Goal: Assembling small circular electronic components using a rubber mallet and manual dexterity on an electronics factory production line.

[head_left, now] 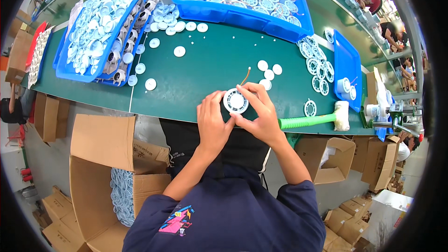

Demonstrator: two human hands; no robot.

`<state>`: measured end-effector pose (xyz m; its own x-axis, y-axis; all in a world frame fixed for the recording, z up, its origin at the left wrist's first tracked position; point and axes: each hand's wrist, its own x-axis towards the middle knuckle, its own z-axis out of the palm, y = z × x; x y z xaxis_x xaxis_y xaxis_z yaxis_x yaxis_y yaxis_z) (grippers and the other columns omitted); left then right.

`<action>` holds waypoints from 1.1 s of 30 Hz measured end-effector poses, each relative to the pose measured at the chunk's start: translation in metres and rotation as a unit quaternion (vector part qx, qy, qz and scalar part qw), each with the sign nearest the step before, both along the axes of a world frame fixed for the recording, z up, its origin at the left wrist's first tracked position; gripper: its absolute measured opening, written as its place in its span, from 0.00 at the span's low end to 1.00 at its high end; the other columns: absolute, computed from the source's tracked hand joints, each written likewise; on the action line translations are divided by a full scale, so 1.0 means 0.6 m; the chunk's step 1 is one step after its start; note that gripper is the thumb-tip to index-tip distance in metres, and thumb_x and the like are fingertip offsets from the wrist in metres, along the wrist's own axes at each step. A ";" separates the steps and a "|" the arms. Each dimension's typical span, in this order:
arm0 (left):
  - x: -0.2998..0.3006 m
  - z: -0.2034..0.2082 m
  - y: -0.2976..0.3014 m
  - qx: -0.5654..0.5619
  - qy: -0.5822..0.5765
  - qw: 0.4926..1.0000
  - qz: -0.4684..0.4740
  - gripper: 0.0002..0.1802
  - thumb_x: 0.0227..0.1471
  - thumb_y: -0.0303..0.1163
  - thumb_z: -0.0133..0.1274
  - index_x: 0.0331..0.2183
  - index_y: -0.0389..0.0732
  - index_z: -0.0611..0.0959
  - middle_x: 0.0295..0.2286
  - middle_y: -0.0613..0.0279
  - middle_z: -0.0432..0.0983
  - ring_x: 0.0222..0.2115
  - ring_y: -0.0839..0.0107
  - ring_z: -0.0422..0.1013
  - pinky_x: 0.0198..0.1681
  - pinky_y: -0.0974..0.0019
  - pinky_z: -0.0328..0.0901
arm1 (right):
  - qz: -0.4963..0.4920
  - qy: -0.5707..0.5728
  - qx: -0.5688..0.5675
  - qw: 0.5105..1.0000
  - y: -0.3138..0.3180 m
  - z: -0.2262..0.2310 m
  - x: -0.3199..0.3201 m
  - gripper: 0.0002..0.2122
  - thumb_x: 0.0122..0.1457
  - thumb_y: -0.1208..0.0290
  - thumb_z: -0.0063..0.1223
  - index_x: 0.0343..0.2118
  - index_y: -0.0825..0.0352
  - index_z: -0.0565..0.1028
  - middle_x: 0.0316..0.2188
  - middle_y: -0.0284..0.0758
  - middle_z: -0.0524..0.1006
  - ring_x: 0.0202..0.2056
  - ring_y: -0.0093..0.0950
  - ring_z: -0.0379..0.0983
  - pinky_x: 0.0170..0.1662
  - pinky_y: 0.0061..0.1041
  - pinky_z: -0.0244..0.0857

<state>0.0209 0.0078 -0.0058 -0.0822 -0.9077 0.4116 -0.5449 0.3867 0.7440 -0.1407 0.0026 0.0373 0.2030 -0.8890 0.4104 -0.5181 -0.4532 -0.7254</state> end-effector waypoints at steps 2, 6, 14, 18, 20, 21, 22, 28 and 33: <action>-0.001 0.000 -0.001 -0.001 -0.002 1.000 0.002 0.37 0.42 0.29 0.70 0.53 0.35 0.73 0.49 0.49 0.74 0.50 0.50 0.72 0.51 0.50 0.63 | 0.005 0.012 -0.007 1.000 -0.004 -0.005 -0.002 0.29 0.47 0.73 0.72 0.55 0.73 0.76 0.50 0.44 0.73 0.49 0.41 0.75 0.49 0.36 0.73; 0.001 0.000 0.000 0.002 0.001 1.000 0.003 0.37 0.42 0.29 0.70 0.53 0.35 0.73 0.49 0.49 0.74 0.51 0.50 0.72 0.51 0.51 0.63 | 0.011 0.047 -0.028 0.998 -0.006 0.003 -0.004 0.29 0.47 0.73 0.72 0.55 0.72 0.76 0.52 0.45 0.75 0.50 0.42 0.75 0.50 0.37 0.73; 0.000 0.001 0.001 0.004 -0.001 1.000 -0.007 0.40 0.42 0.32 0.72 0.56 0.35 0.72 0.50 0.49 0.74 0.52 0.50 0.71 0.53 0.51 0.62 | -0.015 0.040 0.004 0.999 0.006 0.008 0.000 0.32 0.48 0.77 0.70 0.59 0.69 0.72 0.53 0.44 0.76 0.50 0.39 0.76 0.48 0.32 0.73; -0.012 0.009 0.007 -0.021 0.041 0.999 0.002 0.46 0.45 0.34 0.72 0.61 0.33 0.68 0.52 0.46 0.74 0.52 0.48 0.72 0.53 0.50 0.65 | -0.019 0.021 0.003 1.000 0.007 0.004 0.003 0.31 0.49 0.78 0.69 0.59 0.69 0.71 0.53 0.43 0.77 0.50 0.39 0.76 0.46 0.32 0.73; -0.014 -0.001 0.007 -0.016 0.038 0.999 -0.005 0.47 0.46 0.34 0.72 0.63 0.33 0.67 0.52 0.45 0.74 0.52 0.47 0.72 0.52 0.50 0.67 | -0.017 0.018 0.000 1.000 0.006 0.004 0.004 0.31 0.49 0.78 0.69 0.59 0.69 0.71 0.54 0.44 0.77 0.50 0.38 0.76 0.46 0.32 0.73; -0.015 -0.011 0.008 -0.021 0.046 0.999 -0.011 0.46 0.46 0.32 0.71 0.63 0.33 0.67 0.53 0.44 0.73 0.52 0.46 0.72 0.52 0.49 0.68 | -0.015 0.017 -0.002 1.000 0.006 0.003 0.005 0.31 0.49 0.79 0.69 0.59 0.69 0.71 0.54 0.44 0.77 0.50 0.38 0.76 0.45 0.31 0.73; -0.015 -0.014 0.008 -0.026 0.055 0.998 -0.017 0.45 0.46 0.29 0.70 0.63 0.32 0.67 0.54 0.43 0.73 0.52 0.45 0.73 0.51 0.49 0.69 | -0.015 0.016 -0.002 1.000 0.008 0.004 0.006 0.31 0.49 0.79 0.69 0.59 0.69 0.71 0.54 0.44 0.77 0.50 0.38 0.76 0.45 0.31 0.73; -0.009 -0.014 0.010 -0.014 0.051 0.998 -0.024 0.42 0.46 0.23 0.66 0.62 0.32 0.69 0.56 0.43 0.73 0.54 0.44 0.73 0.54 0.49 0.69 | -0.012 -0.028 0.018 0.999 0.010 -0.002 0.004 0.32 0.49 0.80 0.69 0.59 0.68 0.71 0.55 0.43 0.77 0.49 0.38 0.77 0.42 0.29 0.75; -0.011 -0.012 0.007 -0.025 0.056 0.998 -0.018 0.42 0.45 0.25 0.68 0.61 0.31 0.70 0.55 0.43 0.74 0.52 0.45 0.74 0.53 0.50 0.71 | -0.002 -0.028 0.019 0.999 0.007 0.002 0.000 0.32 0.49 0.79 0.69 0.60 0.68 0.71 0.55 0.43 0.77 0.50 0.37 0.77 0.42 0.29 0.75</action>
